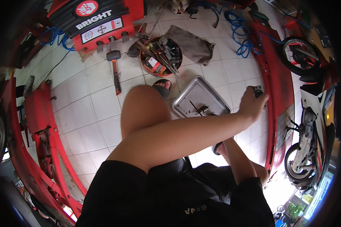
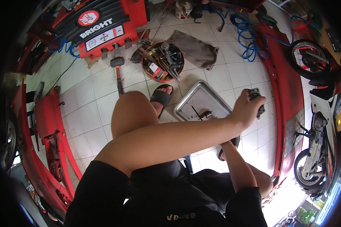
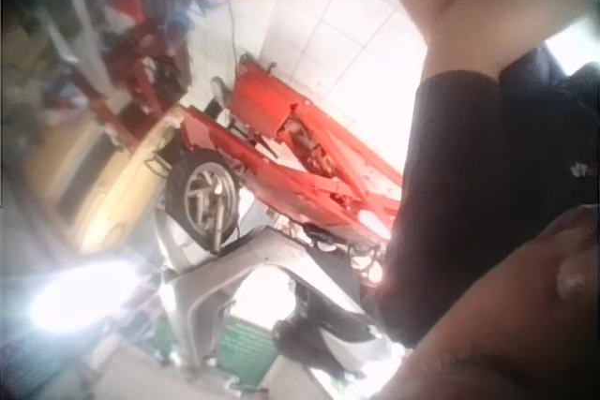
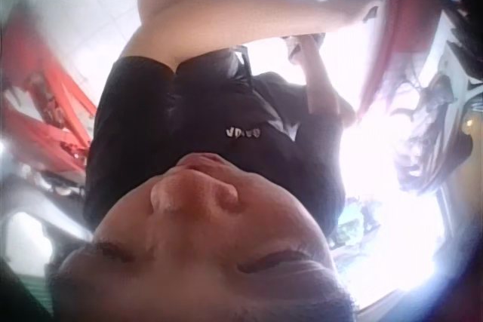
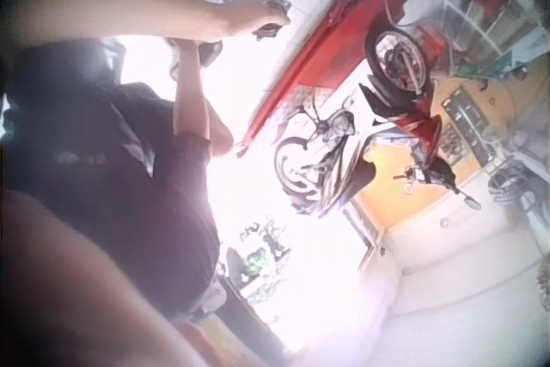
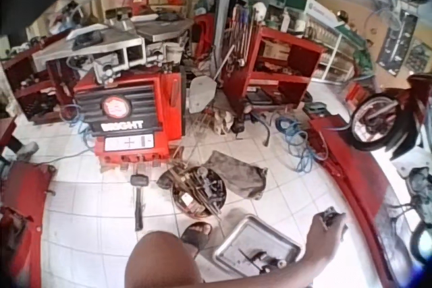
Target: The person sits in a workshop and uses a screwdriver to disassemble a cylindrical mechanical part, removing a small internal component and placing it into a metal tray. They then handle a larger, dark mechanical housing, using the screwdriver to manipulate its internal parts before placing it into the tray.
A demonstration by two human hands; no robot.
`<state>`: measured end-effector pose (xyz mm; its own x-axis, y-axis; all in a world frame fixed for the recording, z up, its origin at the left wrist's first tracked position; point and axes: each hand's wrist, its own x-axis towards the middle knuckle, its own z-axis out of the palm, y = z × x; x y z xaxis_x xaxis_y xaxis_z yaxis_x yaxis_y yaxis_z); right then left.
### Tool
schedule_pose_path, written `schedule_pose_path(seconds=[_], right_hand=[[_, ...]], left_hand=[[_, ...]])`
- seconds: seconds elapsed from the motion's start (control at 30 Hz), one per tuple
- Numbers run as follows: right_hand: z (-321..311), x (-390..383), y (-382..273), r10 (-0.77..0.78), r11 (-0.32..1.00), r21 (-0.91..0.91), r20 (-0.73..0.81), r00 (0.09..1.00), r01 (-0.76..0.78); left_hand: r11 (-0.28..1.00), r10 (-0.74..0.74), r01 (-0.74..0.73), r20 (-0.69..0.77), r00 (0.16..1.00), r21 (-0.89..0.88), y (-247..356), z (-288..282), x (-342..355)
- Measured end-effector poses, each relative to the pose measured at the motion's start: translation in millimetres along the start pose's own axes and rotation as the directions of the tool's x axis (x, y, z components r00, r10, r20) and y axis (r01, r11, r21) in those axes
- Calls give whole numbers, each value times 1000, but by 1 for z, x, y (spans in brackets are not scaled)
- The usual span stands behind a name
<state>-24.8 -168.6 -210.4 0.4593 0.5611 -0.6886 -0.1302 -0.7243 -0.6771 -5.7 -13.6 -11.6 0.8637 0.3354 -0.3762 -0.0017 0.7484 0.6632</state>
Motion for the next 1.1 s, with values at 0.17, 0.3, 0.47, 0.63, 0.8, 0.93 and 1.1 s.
schedule_pose_path(seconds=[0.17, 0.3, 0.47, 0.63, 0.8, 0.93, 1.1], right_hand=[[13, 8, -1, -30, 970, 241, -11, 999, 32], [20, 6, 2, -34, 952, 304, -23, 999, 39], [22, 8, -10, -25, 935, 353, -24, 999, 32], [25, 15, -19, -46, 916, 398, -25, 999, 52], [27, 48, 12, -251, 942, 226, -23, 968, 249], [23, 60, -1, -94, 873, -486, -222, 970, -26], [25, 45, -12, -42, 877, -473, -241, 970, -79]], left_hand=[[999, 2, -2, -15, 1000, 33, 27, 6, -10], [997, 26, -26, 1, 1000, 69, 33, 3, -6], [1000, 27, -27, -44, 999, 7, 36, 5, -8], [996, 67, -68, -25, 997, -65, 32, 4, 4], [970, 17, -17, 0, 1000, -243, 51, 4, 12], [912, 198, -220, -100, 975, -345, 106, -12, 3], [865, 261, -329, -221, 940, -379, 159, -2, -14]])
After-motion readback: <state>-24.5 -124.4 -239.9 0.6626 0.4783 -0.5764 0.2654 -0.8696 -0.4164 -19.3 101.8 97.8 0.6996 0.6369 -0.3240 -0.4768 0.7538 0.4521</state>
